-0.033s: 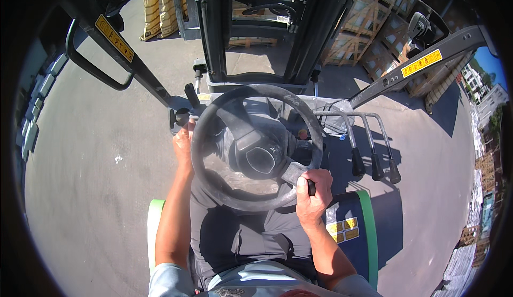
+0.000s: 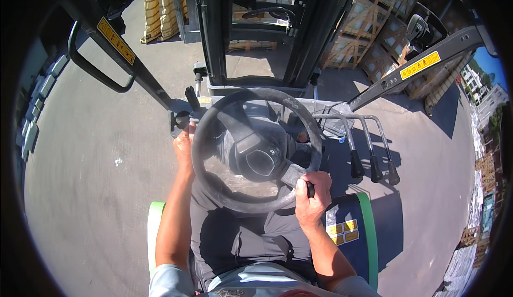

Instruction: The person operates a forklift in an outdoor yard, steering and maneuvering the vehicle among stacked pallets and a parked white car. The operator uses both hands on the steering wheel and occasionally adjusts controls while navigating the paved area.

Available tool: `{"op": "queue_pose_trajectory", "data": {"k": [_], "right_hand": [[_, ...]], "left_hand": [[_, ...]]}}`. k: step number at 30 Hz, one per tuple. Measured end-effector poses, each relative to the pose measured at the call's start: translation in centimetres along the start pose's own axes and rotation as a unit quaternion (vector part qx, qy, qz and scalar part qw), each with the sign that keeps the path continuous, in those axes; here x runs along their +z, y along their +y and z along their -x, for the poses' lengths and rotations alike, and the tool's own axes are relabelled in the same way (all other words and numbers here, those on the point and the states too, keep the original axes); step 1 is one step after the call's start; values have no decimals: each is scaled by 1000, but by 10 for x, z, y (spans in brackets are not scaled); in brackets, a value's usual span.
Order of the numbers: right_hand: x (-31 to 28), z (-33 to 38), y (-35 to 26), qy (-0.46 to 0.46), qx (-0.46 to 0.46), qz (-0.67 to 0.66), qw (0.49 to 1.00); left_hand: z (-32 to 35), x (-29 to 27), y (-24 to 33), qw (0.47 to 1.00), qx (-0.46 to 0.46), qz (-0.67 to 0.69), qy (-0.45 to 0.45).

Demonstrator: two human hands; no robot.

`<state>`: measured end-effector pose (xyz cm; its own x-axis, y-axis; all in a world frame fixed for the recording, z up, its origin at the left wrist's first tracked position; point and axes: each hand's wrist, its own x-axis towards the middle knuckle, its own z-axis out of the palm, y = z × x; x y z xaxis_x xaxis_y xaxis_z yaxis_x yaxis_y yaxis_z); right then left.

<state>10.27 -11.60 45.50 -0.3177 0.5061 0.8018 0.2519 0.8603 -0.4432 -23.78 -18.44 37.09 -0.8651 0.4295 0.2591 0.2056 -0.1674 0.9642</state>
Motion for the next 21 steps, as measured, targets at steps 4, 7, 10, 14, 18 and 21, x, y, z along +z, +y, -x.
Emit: {"op": "queue_pose_trajectory", "data": {"k": [4, 7, 10, 14, 18, 21], "right_hand": [[1, 2, 2, 7, -5, 3, 1000], [4, 5, 3, 11, -2, 1, 1000], [4, 9, 3, -6, -6, 12, 1000], [3, 21, -4, -29, -8, -4, 1000], [9, 35, -17, -49, -31, -10, 998], [18, 43, -28, -65, -59, -33, 996]], "left_hand": [[2, -1, -7, 999, 19, -44, 0], [6, 2, -6, 999, 28, -30, 16], [7, 5, -1, 999, 34, -35, 23], [7, 10, 3, 998, 34, -22, 50], [9, 15, 9, 994, 55, -51, 76], [9, 16, 13, 985, 48, -144, 82]]}}
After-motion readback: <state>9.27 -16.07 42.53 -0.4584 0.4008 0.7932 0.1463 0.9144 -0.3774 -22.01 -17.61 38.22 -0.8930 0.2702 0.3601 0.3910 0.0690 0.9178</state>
